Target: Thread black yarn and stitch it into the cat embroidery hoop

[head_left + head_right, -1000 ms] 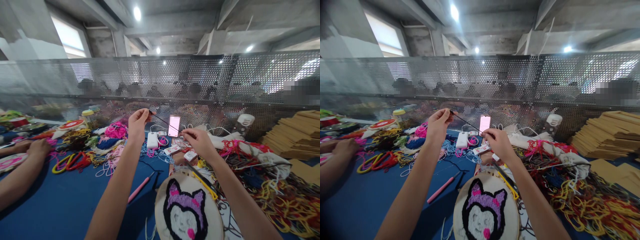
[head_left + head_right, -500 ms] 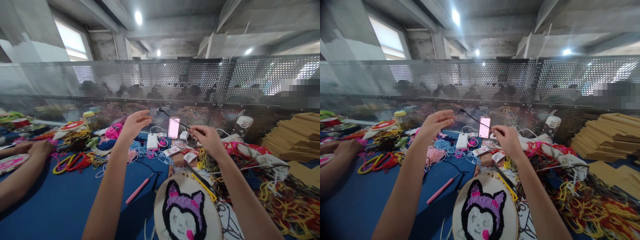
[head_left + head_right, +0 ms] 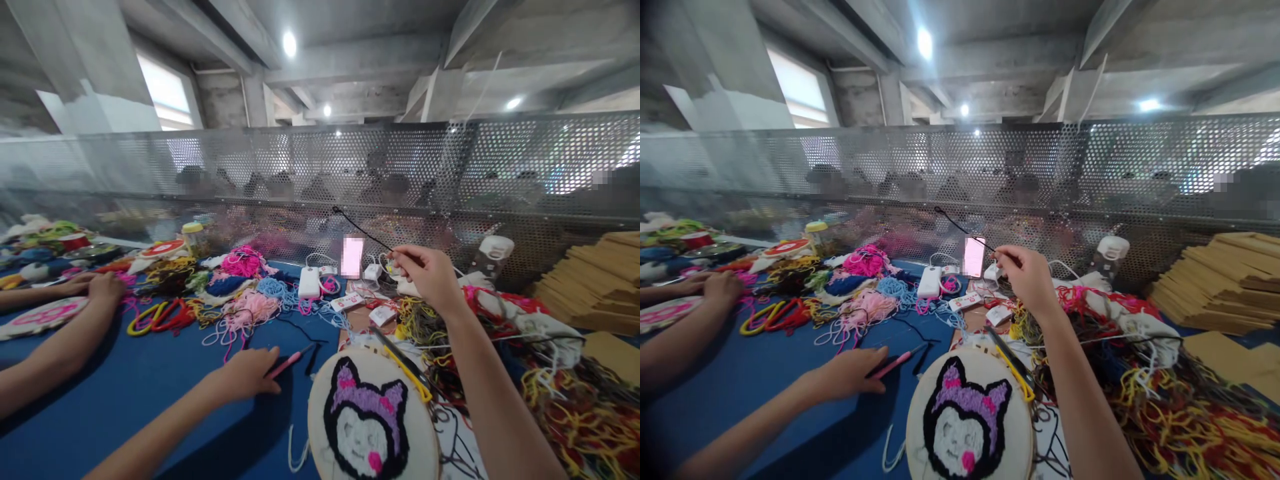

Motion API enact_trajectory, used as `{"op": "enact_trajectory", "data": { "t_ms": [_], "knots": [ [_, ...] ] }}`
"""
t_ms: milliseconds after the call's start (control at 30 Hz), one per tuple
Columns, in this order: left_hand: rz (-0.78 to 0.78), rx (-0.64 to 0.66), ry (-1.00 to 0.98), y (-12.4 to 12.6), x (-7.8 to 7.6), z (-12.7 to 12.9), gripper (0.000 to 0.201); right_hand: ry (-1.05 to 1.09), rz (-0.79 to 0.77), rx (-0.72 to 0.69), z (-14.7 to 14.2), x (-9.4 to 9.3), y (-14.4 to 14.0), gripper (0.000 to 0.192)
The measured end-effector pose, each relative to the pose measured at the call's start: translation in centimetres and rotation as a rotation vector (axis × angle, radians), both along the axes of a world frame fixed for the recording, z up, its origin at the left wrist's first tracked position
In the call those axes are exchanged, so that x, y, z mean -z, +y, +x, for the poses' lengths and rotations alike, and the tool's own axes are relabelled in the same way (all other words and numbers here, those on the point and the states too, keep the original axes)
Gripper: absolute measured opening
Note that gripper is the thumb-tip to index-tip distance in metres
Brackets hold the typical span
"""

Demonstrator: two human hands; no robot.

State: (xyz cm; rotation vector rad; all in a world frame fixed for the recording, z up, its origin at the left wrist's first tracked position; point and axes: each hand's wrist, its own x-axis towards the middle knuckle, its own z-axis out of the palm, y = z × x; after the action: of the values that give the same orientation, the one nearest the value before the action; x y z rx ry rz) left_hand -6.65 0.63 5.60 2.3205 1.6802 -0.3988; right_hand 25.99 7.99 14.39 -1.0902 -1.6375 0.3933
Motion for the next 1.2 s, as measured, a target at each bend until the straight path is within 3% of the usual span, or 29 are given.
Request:
{"op": "enact_trajectory", "data": {
  "t_ms": [67, 133, 200, 367, 467, 533, 633, 733, 967, 1200],
  "knots": [
    [-0.024, 0.014, -0.094, -0.8, 0.2, -0.4, 0.024, 0.002, -0.006, 0.002, 0.0, 0.1, 0.0, 0.025],
    [-0.078, -0.010, -0.248, -0.4, -1.0, -0.7, 0.021, 0.010, -0.018, -0.001, -0.1, 0.1, -0.1, 0.027],
    [-0.113, -0.079, -0.483, 1.1, -3.4, -0.9, 0.025, 0.017, -0.028, -0.007, -0.2, 0.0, -0.4, 0.028],
    [0.121, -0.101, -1.256, 5.7, -11.4, 0.8, 0.023, 0.001, 0.003, 0.004, 0.1, -0.5, -1.4, 0.028],
    [0.194, -0.135, -1.833, 7.3, -13.7, 3.6, 0.015, -0.052, 0.064, 0.022, 0.8, -1.2, -2.3, 0.027],
    [0.190, -0.198, -2.102, 8.0, -13.5, 5.6, 0.016, -0.163, 0.107, 0.025, 1.3, -1.6, -2.9, 0.023],
    [0.108, -0.276, -2.243, 8.6, -12.2, 7.9, 0.014, -0.307, 0.143, 0.025, 1.8, -2.1, -3.6, 0.020],
    [0.049, -0.238, -2.269, 9.0, -11.5, 8.5, 0.014, -0.381, 0.151, 0.030, 1.9, -2.2, -3.8, 0.020],
    [0.051, -0.241, -2.260, 8.8, -12.1, 7.8, 0.018, -0.446, 0.172, 0.036, 1.5, -1.9, -3.2, 0.019],
    [0.092, -0.189, -2.219, 8.6, -11.8, 8.6, 0.014, -0.441, 0.198, 0.046, 1.4, -2.0, -3.2, 0.021]
  ]
}}
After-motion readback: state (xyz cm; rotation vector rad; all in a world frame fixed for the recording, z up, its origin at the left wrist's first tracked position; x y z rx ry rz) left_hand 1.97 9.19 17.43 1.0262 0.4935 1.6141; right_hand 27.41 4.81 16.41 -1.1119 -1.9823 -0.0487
